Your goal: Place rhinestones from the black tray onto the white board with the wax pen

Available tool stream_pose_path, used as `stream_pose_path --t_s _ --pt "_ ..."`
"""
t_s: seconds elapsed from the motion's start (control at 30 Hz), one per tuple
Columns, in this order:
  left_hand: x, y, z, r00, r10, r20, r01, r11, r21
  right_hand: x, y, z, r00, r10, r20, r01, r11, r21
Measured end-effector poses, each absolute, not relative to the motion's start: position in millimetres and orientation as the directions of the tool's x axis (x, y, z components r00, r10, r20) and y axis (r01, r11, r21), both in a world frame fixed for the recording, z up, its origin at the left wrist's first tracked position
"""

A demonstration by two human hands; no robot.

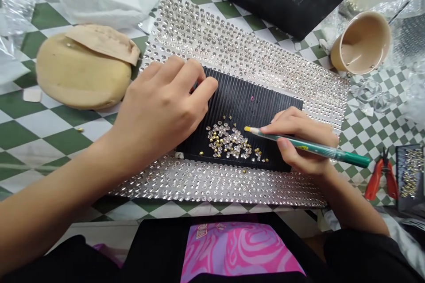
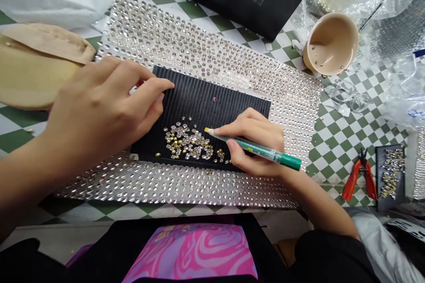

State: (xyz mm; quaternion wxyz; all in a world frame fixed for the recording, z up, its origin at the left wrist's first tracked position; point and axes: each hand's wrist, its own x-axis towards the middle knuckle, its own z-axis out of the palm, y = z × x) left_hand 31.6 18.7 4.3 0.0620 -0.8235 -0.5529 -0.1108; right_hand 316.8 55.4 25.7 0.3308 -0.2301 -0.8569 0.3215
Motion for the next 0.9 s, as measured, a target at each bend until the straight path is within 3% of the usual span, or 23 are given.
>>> stream_pose_path --t_s 0.33,0.5,0.57,0.67,0.77,0.9 --pt "32 19 3 0.368 0.895 0.254 0.924 -0.382 0.007 315 55 19 -0.705 0.574 0.416 0.129 0.681 -0.721" --pt "31 18 4 0.365 0.892 0.268 0.915 -0.397 0.072 316 54 21 -0.7 0.588 0.405 0.14 0.67 -0.729" --pt "31 18 5 0.356 0.897 0.261 0.918 -0.388 0.08 319 55 21 -0.638 0.654 0.406 0.154 0.625 -0.765" --pt "30 17 5 0.338 0.915 0.222 0.925 -0.366 0.098 325 65 18 -0.368 0.816 0.446 0.215 0.541 -0.813" --pt "29 17 5 0.322 0.927 0.192 0.927 -0.35 0.136 333 84 8 -0.119 0.839 0.531 0.286 0.541 -0.791" --pt "27 16 3 0.324 0.924 0.204 0.92 -0.358 0.159 341 103 -6 -0.142 0.824 0.548 0.362 0.559 -0.746"
